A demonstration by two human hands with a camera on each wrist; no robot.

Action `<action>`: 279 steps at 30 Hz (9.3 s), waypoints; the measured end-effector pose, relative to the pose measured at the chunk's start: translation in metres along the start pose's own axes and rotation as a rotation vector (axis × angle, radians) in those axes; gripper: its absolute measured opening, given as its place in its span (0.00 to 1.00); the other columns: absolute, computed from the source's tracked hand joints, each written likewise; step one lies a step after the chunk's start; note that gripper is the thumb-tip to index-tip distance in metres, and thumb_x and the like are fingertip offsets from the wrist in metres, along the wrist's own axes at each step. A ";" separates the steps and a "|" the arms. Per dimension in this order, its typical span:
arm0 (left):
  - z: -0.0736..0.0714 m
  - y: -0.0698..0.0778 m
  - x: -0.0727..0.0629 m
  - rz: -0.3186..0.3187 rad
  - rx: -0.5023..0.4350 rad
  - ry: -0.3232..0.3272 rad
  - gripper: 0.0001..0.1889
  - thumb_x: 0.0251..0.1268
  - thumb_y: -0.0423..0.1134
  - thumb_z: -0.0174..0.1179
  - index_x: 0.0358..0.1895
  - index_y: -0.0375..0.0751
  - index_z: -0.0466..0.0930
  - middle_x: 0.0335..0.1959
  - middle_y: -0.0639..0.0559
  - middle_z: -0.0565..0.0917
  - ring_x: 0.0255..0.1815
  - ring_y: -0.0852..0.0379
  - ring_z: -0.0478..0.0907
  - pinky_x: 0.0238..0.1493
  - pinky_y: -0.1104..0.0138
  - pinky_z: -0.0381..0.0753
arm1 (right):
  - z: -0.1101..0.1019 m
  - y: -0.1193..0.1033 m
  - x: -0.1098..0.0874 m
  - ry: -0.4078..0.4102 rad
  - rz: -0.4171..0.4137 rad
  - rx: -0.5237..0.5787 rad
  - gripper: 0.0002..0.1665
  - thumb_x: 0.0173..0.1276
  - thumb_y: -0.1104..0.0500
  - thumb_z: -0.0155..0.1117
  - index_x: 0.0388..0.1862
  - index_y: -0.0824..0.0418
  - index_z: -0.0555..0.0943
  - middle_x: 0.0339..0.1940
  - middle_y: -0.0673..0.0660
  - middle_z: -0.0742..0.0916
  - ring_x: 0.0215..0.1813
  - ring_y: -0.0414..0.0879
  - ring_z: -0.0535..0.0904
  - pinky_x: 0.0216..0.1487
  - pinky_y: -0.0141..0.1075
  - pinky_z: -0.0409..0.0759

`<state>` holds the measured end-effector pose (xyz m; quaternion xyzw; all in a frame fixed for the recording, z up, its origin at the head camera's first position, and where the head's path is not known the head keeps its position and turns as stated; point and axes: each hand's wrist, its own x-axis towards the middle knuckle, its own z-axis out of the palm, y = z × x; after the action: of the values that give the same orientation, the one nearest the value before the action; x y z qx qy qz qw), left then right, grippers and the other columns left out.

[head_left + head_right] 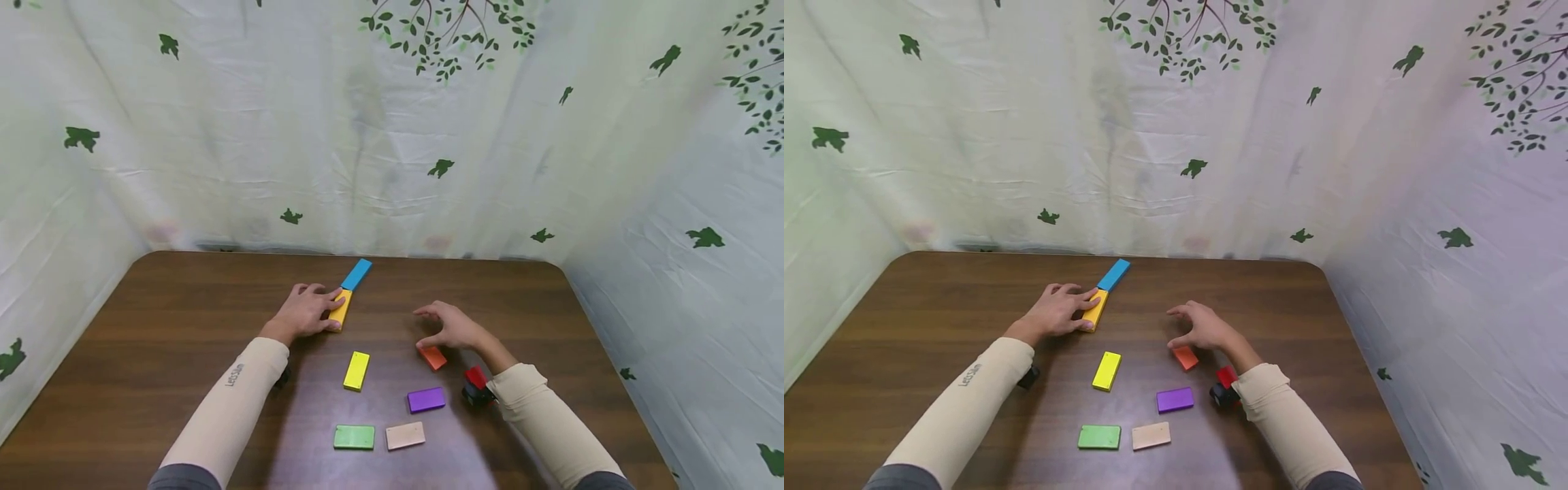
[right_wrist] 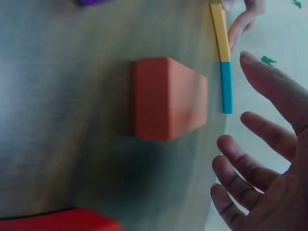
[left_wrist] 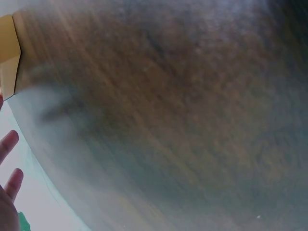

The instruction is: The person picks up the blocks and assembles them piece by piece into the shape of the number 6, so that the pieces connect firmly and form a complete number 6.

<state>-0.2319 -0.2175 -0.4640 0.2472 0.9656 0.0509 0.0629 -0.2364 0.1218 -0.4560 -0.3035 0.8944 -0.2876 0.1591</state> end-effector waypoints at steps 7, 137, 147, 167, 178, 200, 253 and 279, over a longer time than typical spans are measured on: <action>0.000 -0.003 0.001 0.001 0.005 -0.005 0.33 0.61 0.57 0.62 0.68 0.48 0.70 0.71 0.49 0.67 0.67 0.36 0.63 0.64 0.40 0.56 | 0.010 0.003 -0.017 0.004 -0.006 0.003 0.40 0.51 0.48 0.78 0.62 0.61 0.76 0.46 0.55 0.79 0.47 0.48 0.74 0.51 0.43 0.73; 0.004 -0.003 0.004 -0.017 -0.008 0.040 0.28 0.60 0.52 0.64 0.64 0.50 0.75 0.69 0.50 0.70 0.65 0.37 0.65 0.64 0.39 0.54 | 0.058 -0.077 0.097 -0.242 -0.284 -0.100 0.27 0.56 0.60 0.75 0.56 0.57 0.82 0.39 0.46 0.83 0.36 0.41 0.75 0.37 0.25 0.72; 0.004 -0.003 0.005 -0.022 -0.025 0.035 0.31 0.59 0.56 0.63 0.65 0.49 0.74 0.69 0.49 0.69 0.66 0.35 0.64 0.64 0.39 0.54 | 0.057 -0.074 0.092 -0.176 -0.264 -0.110 0.22 0.55 0.57 0.76 0.49 0.59 0.84 0.35 0.48 0.84 0.33 0.36 0.74 0.36 0.24 0.73; 0.004 -0.001 0.006 -0.023 -0.024 0.037 0.31 0.59 0.55 0.63 0.66 0.49 0.73 0.69 0.49 0.69 0.65 0.36 0.65 0.64 0.39 0.54 | 0.061 -0.073 0.093 -0.141 -0.236 -0.106 0.19 0.55 0.58 0.75 0.47 0.60 0.85 0.35 0.48 0.84 0.32 0.36 0.75 0.35 0.23 0.73; 0.002 -0.001 0.005 -0.030 -0.020 0.019 0.31 0.60 0.55 0.62 0.66 0.49 0.73 0.70 0.49 0.69 0.66 0.36 0.64 0.64 0.39 0.53 | 0.056 -0.073 0.089 -0.146 -0.251 -0.107 0.21 0.55 0.57 0.75 0.50 0.59 0.84 0.38 0.48 0.83 0.36 0.37 0.76 0.38 0.24 0.74; 0.004 -0.003 0.007 -0.038 -0.037 0.005 0.31 0.60 0.55 0.62 0.66 0.48 0.73 0.70 0.48 0.68 0.66 0.35 0.63 0.63 0.38 0.53 | 0.049 -0.087 0.060 -0.410 -0.529 -0.229 0.25 0.54 0.59 0.76 0.52 0.54 0.83 0.54 0.49 0.81 0.56 0.41 0.73 0.61 0.30 0.66; 0.004 -0.002 0.006 -0.021 -0.041 0.024 0.30 0.62 0.54 0.61 0.66 0.48 0.73 0.70 0.48 0.68 0.66 0.35 0.63 0.64 0.38 0.52 | 0.031 -0.056 0.040 -0.230 -0.422 -0.248 0.18 0.51 0.61 0.76 0.43 0.58 0.85 0.40 0.50 0.83 0.41 0.39 0.76 0.46 0.26 0.73; 0.003 -0.002 0.006 -0.029 -0.042 0.017 0.31 0.61 0.54 0.62 0.66 0.47 0.73 0.70 0.48 0.68 0.66 0.34 0.63 0.63 0.38 0.52 | 0.039 -0.052 0.054 -0.131 -0.146 -0.270 0.16 0.51 0.55 0.78 0.39 0.55 0.86 0.31 0.46 0.83 0.33 0.38 0.74 0.35 0.28 0.73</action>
<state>-0.2371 -0.2162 -0.4678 0.2313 0.9683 0.0723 0.0607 -0.2368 0.0374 -0.4610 -0.4043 0.8882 -0.1550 0.1537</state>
